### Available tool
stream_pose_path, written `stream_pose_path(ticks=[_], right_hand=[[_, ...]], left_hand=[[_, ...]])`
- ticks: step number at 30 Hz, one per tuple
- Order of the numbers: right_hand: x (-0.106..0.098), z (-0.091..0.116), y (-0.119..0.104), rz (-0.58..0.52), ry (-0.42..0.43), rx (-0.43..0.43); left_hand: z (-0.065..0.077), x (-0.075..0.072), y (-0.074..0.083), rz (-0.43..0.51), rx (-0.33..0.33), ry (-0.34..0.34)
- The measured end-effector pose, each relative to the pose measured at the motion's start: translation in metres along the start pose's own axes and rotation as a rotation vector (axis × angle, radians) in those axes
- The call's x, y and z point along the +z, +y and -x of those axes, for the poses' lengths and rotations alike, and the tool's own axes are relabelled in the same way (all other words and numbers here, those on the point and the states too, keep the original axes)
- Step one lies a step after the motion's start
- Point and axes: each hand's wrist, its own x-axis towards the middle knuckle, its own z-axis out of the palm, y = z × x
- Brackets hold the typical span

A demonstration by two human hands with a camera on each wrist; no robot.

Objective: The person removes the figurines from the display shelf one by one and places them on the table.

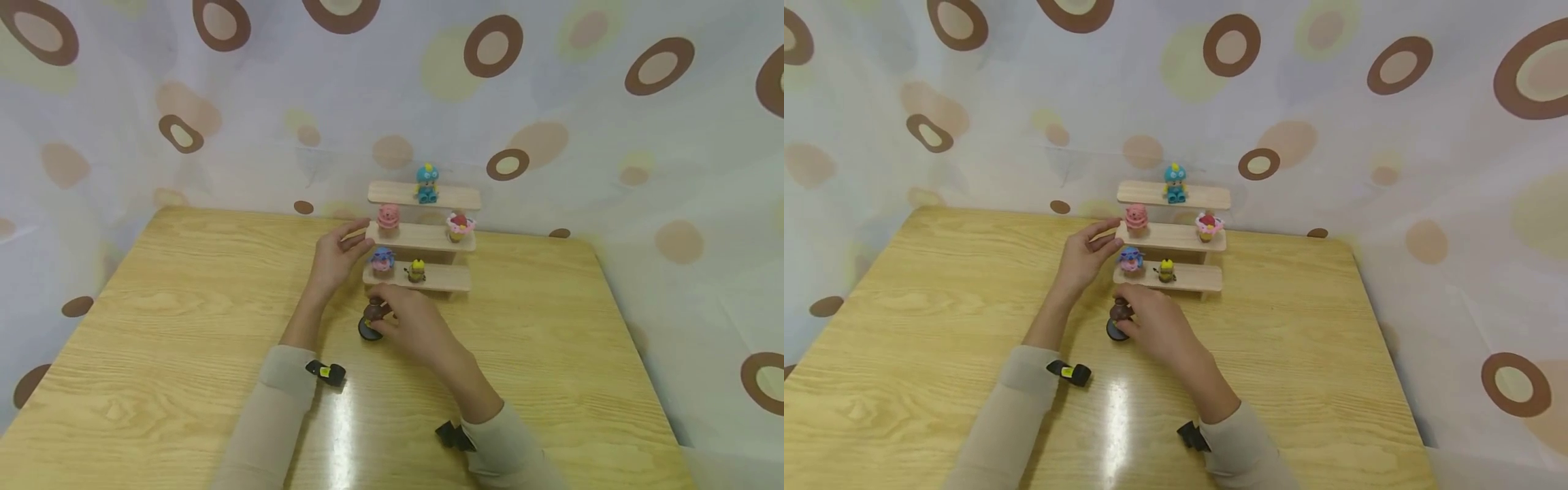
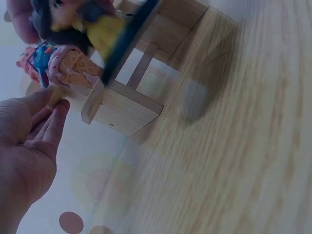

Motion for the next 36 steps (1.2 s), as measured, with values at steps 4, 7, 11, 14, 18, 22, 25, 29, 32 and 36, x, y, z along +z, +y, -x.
stream_pose_path(ticks=[4,7,11,14,18,22,25,29,32,36], right_hand=[[0.01,-0.005,0.002,0.1,-0.003,-0.023],[0.015,-0.007,0.004,0.124,0.003,-0.026],[0.019,-0.008,0.008,0.121,0.021,-0.018],[0.022,-0.008,0.011,0.111,0.024,-0.023],[0.027,-0.006,0.013,0.081,0.007,-0.016],[0.029,-0.005,0.015,0.045,-0.005,0.003],[0.032,-0.004,0.016,0.009,-0.008,0.006],[0.037,0.0,0.018,-0.02,-0.025,0.0],[0.035,0.001,0.019,-0.01,-0.033,0.008],[0.024,0.0,0.02,-0.043,-0.015,0.038]], left_hand=[[0.0,0.0,0.001,0.001,-0.001,0.01],[0.0,0.001,0.003,-0.003,0.003,0.015],[-0.001,0.001,0.003,0.001,0.015,0.004],[-0.001,0.002,0.003,0.003,0.016,-0.007],[0.003,0.002,0.001,0.01,0.012,-0.014],[0.005,0.001,0.0,0.008,0.007,-0.013],[0.007,0.001,-0.001,0.004,0.005,-0.01],[0.012,0.001,-0.004,-0.001,-0.02,-0.008],[0.013,0.001,-0.004,-0.005,-0.026,-0.004],[0.006,0.002,-0.001,-0.006,0.005,0.005]])
